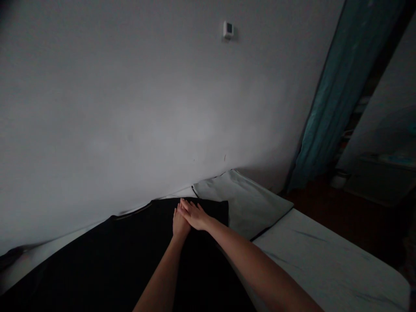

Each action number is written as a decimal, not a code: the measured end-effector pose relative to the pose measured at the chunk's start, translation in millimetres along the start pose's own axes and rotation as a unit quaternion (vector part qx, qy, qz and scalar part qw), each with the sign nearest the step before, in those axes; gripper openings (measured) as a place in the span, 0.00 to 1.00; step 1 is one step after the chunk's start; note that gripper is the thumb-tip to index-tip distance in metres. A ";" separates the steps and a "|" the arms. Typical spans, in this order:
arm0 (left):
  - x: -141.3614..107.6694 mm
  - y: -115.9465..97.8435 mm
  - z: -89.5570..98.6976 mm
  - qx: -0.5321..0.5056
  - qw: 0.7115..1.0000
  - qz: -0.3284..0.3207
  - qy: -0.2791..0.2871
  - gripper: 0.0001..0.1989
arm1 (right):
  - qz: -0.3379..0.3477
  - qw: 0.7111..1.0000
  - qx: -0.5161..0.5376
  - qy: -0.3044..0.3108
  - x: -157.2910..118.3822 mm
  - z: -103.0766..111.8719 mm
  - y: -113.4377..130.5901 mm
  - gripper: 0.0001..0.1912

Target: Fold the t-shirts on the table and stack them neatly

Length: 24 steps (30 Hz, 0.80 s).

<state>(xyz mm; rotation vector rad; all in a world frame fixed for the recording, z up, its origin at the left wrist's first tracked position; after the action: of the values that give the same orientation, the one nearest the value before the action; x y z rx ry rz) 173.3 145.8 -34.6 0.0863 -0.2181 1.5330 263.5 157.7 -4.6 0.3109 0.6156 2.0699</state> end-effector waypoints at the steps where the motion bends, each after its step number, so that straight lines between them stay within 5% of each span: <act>1: -0.7 -0.4 0.4 0.000 1.000 0.004 -0.001 0.27 | -0.002 1.000 -0.005 0.008 0.6 -2.5 -4.3 0.34; 6: -5.9 -5.1 2.6 -0.003 1.000 0.028 -0.007 0.26 | -0.006 0.992 -0.129 -0.002 -10.4 -5.5 -29.0 0.34; 16: -5.1 -7.5 -3.3 -0.031 0.997 0.050 -0.058 0.26 | -0.113 0.954 -0.250 -0.118 -44.4 -2.2 -57.6 0.30; 20: 1.9 -5.2 9.5 -0.029 0.999 0.014 0.015 0.27 | -0.147 0.950 -0.254 -0.102 -46.0 6.3 -33.8 0.30; 24: -4.9 10.6 44.0 -0.028 0.995 -0.037 0.083 0.25 | -0.127 0.962 -0.220 -0.103 -45.2 1.4 21.4 0.28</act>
<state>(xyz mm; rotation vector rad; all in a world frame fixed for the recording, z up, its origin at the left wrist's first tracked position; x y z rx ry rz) 158.8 133.0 6.7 -0.0765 -0.1243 1.4516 273.3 110.5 8.9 0.1732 0.0548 1.8342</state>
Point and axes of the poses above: each hand's wrist, its own x-axis towards the middle knuckle, its own z-axis out of the back of the hand, y = z × x, the point moved 1 cm from there along x, towards the middle knuckle, and after that the axes turned 1 degree about z, right-handed, at the moved point
